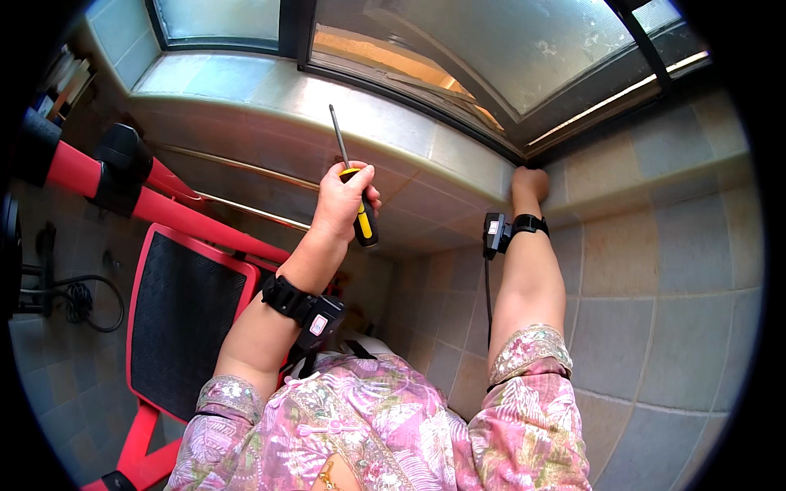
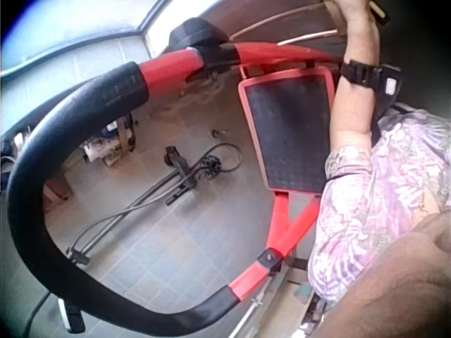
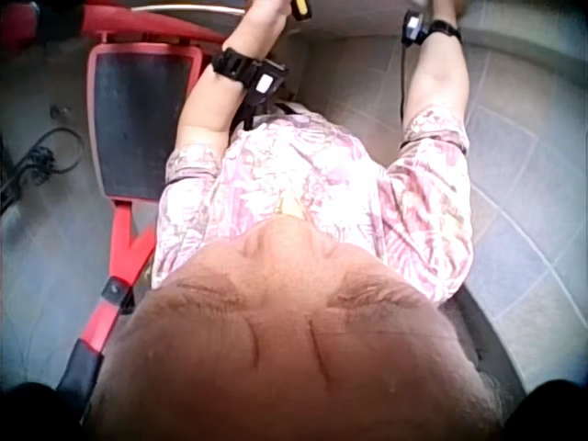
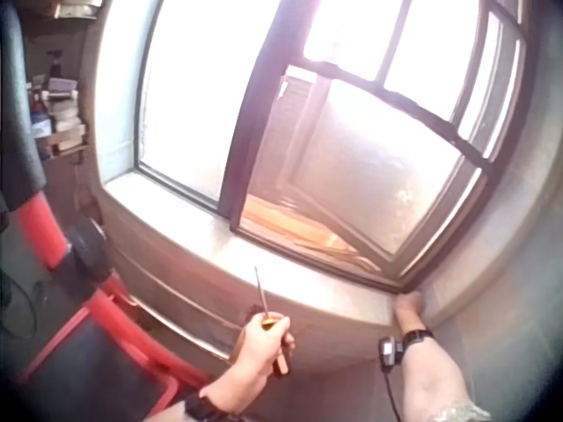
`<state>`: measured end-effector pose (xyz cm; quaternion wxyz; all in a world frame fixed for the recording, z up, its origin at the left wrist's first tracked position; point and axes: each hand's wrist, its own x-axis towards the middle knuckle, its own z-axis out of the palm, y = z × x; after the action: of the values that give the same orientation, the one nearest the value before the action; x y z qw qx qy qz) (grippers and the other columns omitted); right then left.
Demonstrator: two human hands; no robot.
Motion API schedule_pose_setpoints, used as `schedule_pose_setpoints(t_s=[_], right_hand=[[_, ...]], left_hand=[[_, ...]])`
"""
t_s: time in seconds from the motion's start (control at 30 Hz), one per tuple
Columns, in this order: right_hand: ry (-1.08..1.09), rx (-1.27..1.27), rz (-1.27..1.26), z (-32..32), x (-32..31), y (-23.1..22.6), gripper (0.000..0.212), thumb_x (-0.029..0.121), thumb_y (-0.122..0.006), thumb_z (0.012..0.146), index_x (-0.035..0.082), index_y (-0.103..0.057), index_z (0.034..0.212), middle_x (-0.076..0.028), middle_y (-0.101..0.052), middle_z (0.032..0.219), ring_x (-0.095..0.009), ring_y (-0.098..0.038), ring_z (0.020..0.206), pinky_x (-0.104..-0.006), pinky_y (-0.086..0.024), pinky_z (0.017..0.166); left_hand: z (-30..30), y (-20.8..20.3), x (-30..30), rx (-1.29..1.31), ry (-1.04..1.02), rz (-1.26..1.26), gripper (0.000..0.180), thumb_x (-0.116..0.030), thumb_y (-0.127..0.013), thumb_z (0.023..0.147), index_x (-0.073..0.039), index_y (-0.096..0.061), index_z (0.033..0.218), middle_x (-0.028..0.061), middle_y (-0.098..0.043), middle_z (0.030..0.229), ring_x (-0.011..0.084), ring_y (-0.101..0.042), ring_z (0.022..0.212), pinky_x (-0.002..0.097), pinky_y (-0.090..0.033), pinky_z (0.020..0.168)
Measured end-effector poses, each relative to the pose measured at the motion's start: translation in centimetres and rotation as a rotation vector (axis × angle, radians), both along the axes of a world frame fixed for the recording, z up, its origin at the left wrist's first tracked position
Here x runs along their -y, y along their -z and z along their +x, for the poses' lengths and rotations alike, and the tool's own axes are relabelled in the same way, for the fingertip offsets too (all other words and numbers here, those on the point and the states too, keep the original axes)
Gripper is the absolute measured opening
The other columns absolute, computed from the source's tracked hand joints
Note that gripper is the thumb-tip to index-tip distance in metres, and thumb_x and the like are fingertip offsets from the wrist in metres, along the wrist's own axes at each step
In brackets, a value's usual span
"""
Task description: The person carries a step ladder into a bathroom, places it near a window, and uses a screwdriver to tighten or adjust the screws on the window frame and latch.
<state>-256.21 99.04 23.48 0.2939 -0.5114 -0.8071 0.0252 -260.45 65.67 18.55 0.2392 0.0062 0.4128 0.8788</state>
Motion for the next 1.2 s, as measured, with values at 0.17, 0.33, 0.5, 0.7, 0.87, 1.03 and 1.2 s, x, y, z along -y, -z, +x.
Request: schedule_pose_setpoints(t_s=[0.17,0.33,0.5,0.7,0.87,1.03,1.2], right_hand=[[0.009,0.045,0.015,-0.3,0.1,-0.1,0.030,0.021,-0.049,0.068,-0.004,-0.063,0.079,-0.026,-0.058,0.087,-0.040,-0.056,0.085,-0.0416,-0.044,0.076],[-0.006,0.031,0.003,-0.3,-0.2,0.4,0.031,0.022,-0.049,0.068,-0.004,-0.063,0.080,-0.026,-0.058,0.087,-0.040,-0.056,0.085,-0.0419,-0.044,0.076],[-0.028,0.052,-0.029,-0.7,-1.1,0.9,0.032,0.023,-0.050,0.069,-0.003,-0.063,0.082,-0.025,-0.058,0.089,-0.039,-0.056,0.087,-0.0415,-0.045,0.077],[-0.042,0.051,-0.083,-1.4,-3.9,2.4,0.034,0.025,-0.050,0.070,-0.004,-0.062,0.085,-0.025,-0.058,0.091,-0.038,-0.056,0.088,-0.0408,-0.045,0.078],[-0.058,0.093,-0.078,-1.1,-4.2,2.3,0.035,0.027,-0.050,0.070,-0.003,-0.062,0.085,-0.025,-0.058,0.091,-0.039,-0.055,0.089,-0.0410,-0.044,0.079],[-0.104,0.064,-0.080,-1.3,-5.0,2.7,0.036,0.027,-0.049,0.070,-0.003,-0.061,0.086,-0.025,-0.057,0.092,-0.040,-0.054,0.090,-0.0422,-0.043,0.080],[-0.131,0.118,-0.094,-2.0,-5.6,3.0,0.038,0.026,-0.048,0.069,-0.004,-0.061,0.088,-0.026,-0.057,0.093,-0.040,-0.053,0.091,-0.0414,-0.042,0.081]], left_hand=[[0.0,0.7,-0.1,-0.010,0.000,0.002,0.019,-0.017,-0.059,0.078,-0.009,-0.046,0.089,0.0034,-0.051,0.056,0.0141,-0.050,0.045,0.0281,-0.042,0.042],[-0.1,1.3,-0.2,-0.017,-0.010,-0.024,0.019,-0.018,-0.059,0.078,-0.010,-0.046,0.089,0.0033,-0.051,0.056,0.0142,-0.050,0.045,0.0280,-0.042,0.042],[-0.4,2.0,-0.3,-0.020,-0.076,-0.063,0.019,-0.017,-0.059,0.078,-0.008,-0.046,0.089,0.0037,-0.052,0.056,0.0140,-0.050,0.045,0.0277,-0.042,0.042],[-0.5,2.3,-0.3,-0.013,-0.121,-0.123,0.019,-0.015,-0.058,0.078,-0.006,-0.045,0.089,0.0039,-0.051,0.055,0.0134,-0.050,0.044,0.0263,-0.041,0.041],[-0.8,2.4,-0.4,0.004,-0.144,-0.156,0.018,-0.015,-0.059,0.078,-0.008,-0.046,0.088,0.0034,-0.051,0.056,0.0135,-0.050,0.045,0.0272,-0.042,0.042],[-1.5,3.0,0.2,-0.033,-0.140,-0.247,0.017,-0.014,-0.057,0.077,-0.007,-0.045,0.087,0.0040,-0.051,0.054,0.0135,-0.049,0.043,0.0267,-0.040,0.040],[-3.0,4.2,0.5,-0.087,-0.202,-0.278,0.019,-0.009,-0.059,0.075,-0.003,-0.047,0.088,0.0043,-0.051,0.059,0.0110,-0.050,0.047,0.0255,-0.045,0.044]])
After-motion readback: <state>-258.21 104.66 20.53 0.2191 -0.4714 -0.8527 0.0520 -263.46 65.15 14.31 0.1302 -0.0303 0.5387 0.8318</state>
